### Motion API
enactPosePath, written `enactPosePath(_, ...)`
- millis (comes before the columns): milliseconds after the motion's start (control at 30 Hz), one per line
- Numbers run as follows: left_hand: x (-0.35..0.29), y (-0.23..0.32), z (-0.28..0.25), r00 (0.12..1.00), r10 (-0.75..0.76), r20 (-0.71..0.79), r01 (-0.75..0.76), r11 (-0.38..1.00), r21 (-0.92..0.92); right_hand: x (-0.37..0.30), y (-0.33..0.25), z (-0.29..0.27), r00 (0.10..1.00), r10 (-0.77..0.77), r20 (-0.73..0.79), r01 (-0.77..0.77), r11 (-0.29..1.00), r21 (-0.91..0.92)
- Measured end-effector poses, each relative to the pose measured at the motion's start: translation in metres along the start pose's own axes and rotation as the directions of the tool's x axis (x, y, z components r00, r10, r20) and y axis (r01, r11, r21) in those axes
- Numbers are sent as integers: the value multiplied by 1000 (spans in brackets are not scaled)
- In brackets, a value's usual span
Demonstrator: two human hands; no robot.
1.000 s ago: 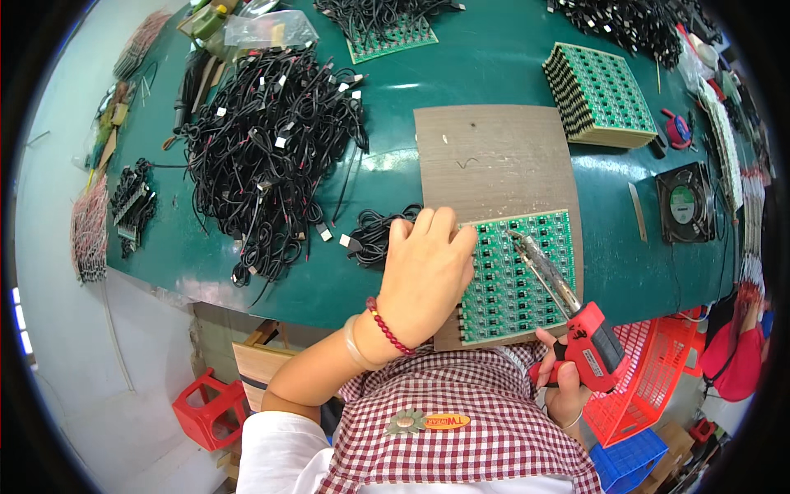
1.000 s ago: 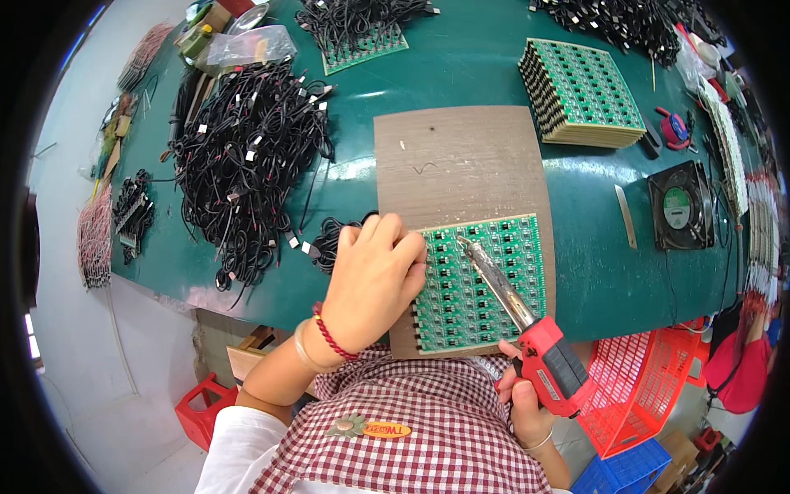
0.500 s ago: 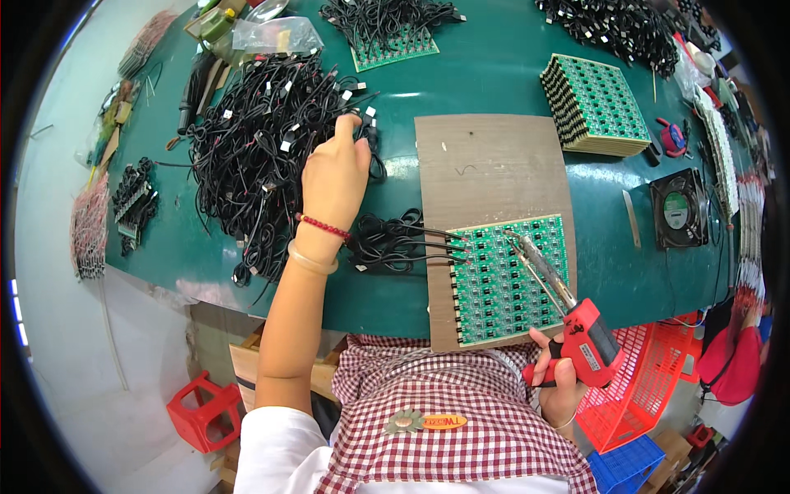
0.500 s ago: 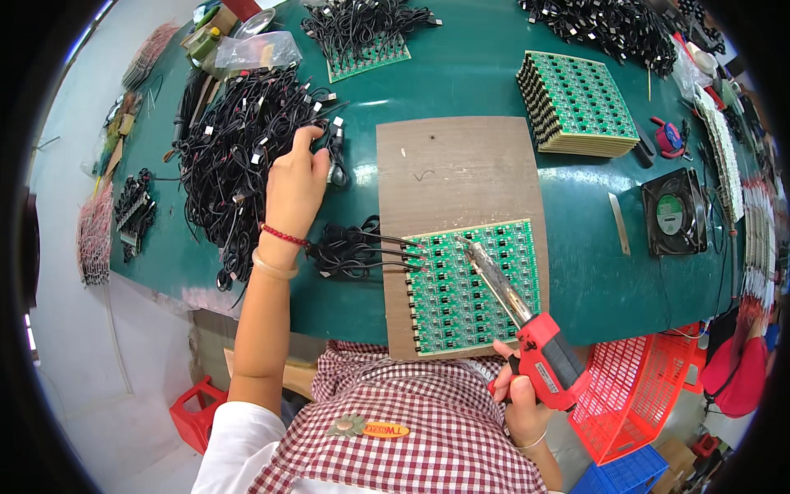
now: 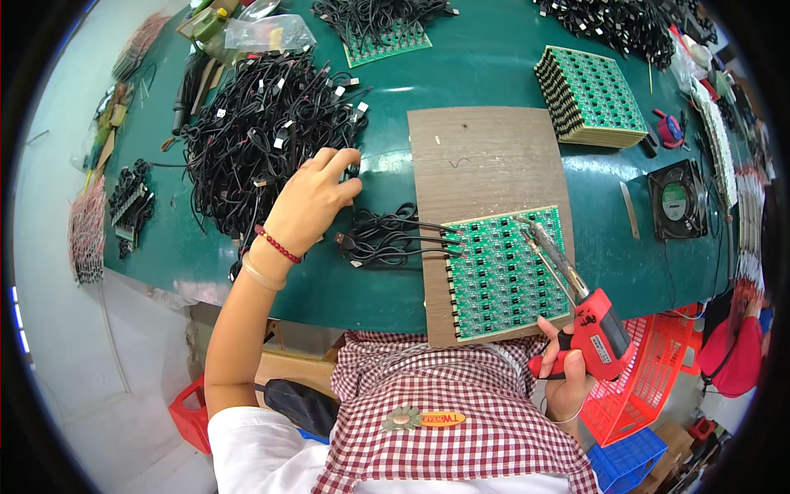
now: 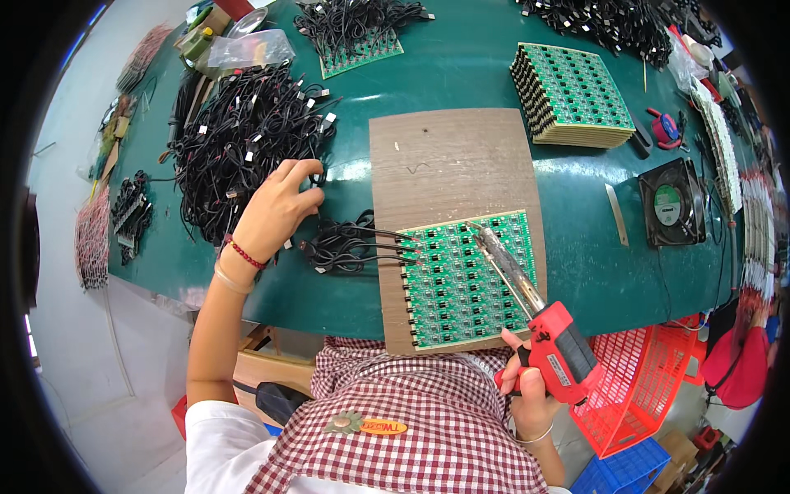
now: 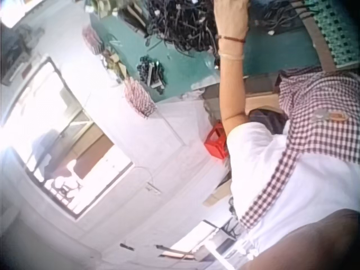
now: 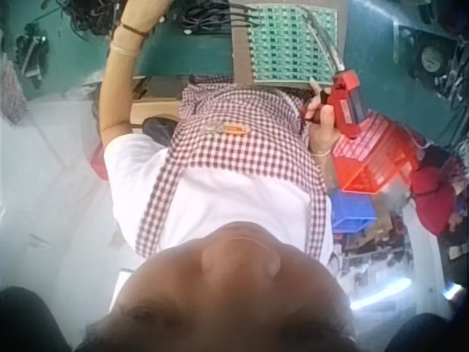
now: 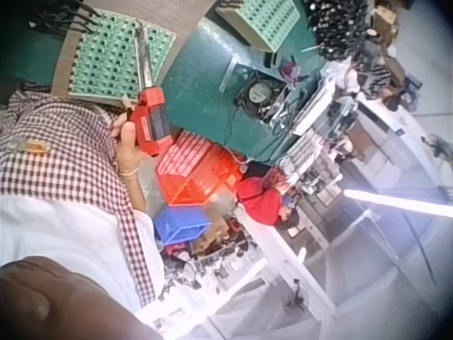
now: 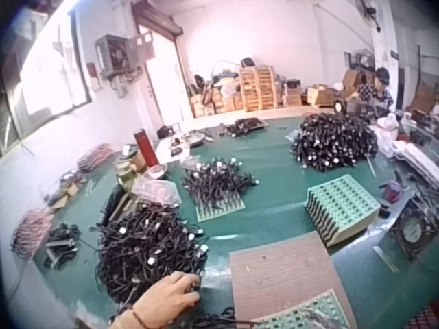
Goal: The person solders cables onto a circuit board with a soldering iron, moves the finished board away, positions a new circuit board on a wooden block, and solders cables onto the new board.
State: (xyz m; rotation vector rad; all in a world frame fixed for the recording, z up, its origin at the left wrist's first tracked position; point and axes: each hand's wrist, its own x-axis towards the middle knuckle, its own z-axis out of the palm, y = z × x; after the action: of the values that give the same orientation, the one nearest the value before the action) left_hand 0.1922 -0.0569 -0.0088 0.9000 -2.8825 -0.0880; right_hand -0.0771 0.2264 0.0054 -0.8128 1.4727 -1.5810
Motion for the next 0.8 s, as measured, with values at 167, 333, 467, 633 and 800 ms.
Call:
enactPosePath(167,7,-7,8,874,-119,-471,-19,960,-278,-1,2,-2,999,-30,17,31,998,-49)
enactPosePath(333,24,29,-15,683,-457,-570,10,786,-618,1,-1,1,1000,-11,-3,11,1000,-14)
enactPosePath(467,24,56,-40,857,-311,-410,148,912,-383,3,-2,4,1000,-7,-5,7,999,-37)
enactPosePath(633,10,79,-55,796,-483,-365,291,833,-470,3,-1,6,1000,13,4,-13,1000,-9)
enactPosePath(800,10,98,-45,919,-324,-224,131,788,-602,5,-1,5,1000,0,13,0,1000,-8)
